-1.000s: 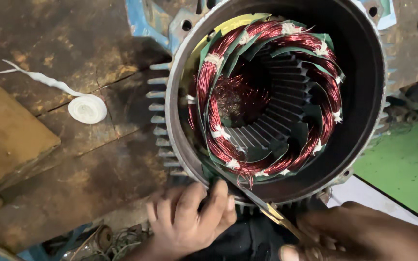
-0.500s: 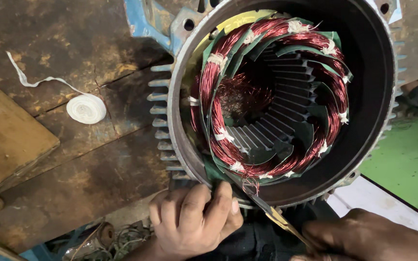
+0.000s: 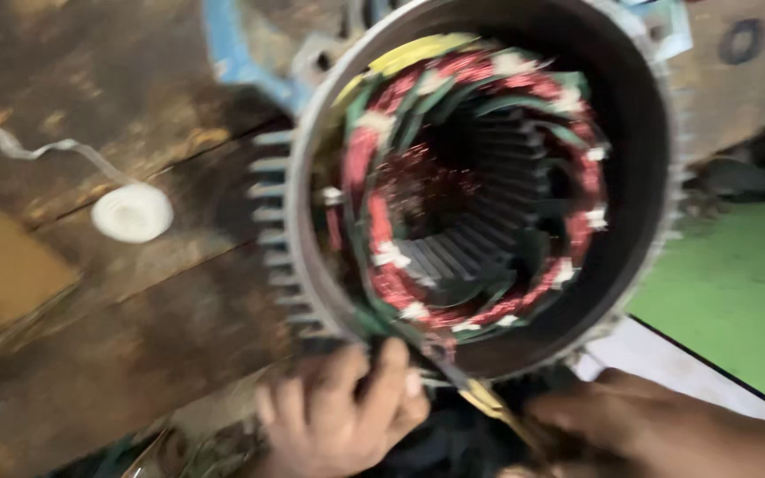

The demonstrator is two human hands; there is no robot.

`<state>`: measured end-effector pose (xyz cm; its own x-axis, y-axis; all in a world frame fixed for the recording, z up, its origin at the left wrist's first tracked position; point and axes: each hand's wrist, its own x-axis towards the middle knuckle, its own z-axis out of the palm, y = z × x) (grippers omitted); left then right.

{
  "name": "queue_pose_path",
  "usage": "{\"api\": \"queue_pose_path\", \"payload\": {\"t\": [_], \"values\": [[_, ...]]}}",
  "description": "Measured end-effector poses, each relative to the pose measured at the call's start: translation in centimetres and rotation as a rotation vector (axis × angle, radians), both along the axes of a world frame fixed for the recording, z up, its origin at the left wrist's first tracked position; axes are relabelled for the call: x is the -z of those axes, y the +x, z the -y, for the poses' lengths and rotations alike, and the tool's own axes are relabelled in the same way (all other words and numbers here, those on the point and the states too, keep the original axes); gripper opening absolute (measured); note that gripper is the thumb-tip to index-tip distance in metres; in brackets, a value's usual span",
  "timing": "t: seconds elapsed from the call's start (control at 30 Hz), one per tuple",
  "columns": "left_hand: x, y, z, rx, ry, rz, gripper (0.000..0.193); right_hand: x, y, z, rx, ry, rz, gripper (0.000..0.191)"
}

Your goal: The person uses a knife to cut and remove insulation tape from the copper windings of a motor stator. They rotate the stator to access different sections and continue cutting the tape around the coils.

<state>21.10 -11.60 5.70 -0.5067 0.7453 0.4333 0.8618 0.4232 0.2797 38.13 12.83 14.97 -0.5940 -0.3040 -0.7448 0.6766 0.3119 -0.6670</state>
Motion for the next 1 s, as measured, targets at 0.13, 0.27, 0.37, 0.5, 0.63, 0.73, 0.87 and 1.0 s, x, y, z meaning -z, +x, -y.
{"api": "queue_pose_path", "payload": {"t": [0.13, 0.27, 0.37, 0.5, 0.63, 0.73, 0.87, 1.0], "values": [[1.4, -0.1, -0.1, 0.139, 0.059, 0.058, 0.031, -2.2, -2.4, 0.0, -0.069, 0.056, 0.277, 0.024], [2.0, -1.0, -0.7, 0.273, 0.099, 0.405, 0.021, -4.4, -5.3, 0.6, 0.017, 0.098, 0.180, 0.024], [1.8, -4.8, -0.8, 0.500, -0.055, 0.182, 0.024, -5.4, -7.1, 0.0, 0.035, 0.044, 0.170, 0.036], [1.4, -7.4, -3.8, 0.708, -1.083, 0.380, 0.042, -5.6, -8.0, -0.7, 0.088, -0.085, 0.350, 0.050], [-3.0, -8.9, -7.3, 0.554, -0.935, 0.606, 0.019, -5.1, -7.0, -0.6, 0.100, -0.047, 0.438, 0.053], [-7.7, -9.1, -8.8, 0.670, -0.677, 0.426, 0.009, -3.9, -6.8, -0.2, 0.122, -0.080, 0.484, 0.049], [-9.6, -8.7, -9.6, 0.646, -0.945, 0.539, 0.011, -2.6, -7.3, 0.5, 0.114, -0.032, 0.649, 0.050], [-7.9, -10.6, -8.3, 0.628, -0.563, 0.635, 0.013, -2.2, -7.5, 0.7, 0.118, -0.012, 0.758, 0.045]]}}
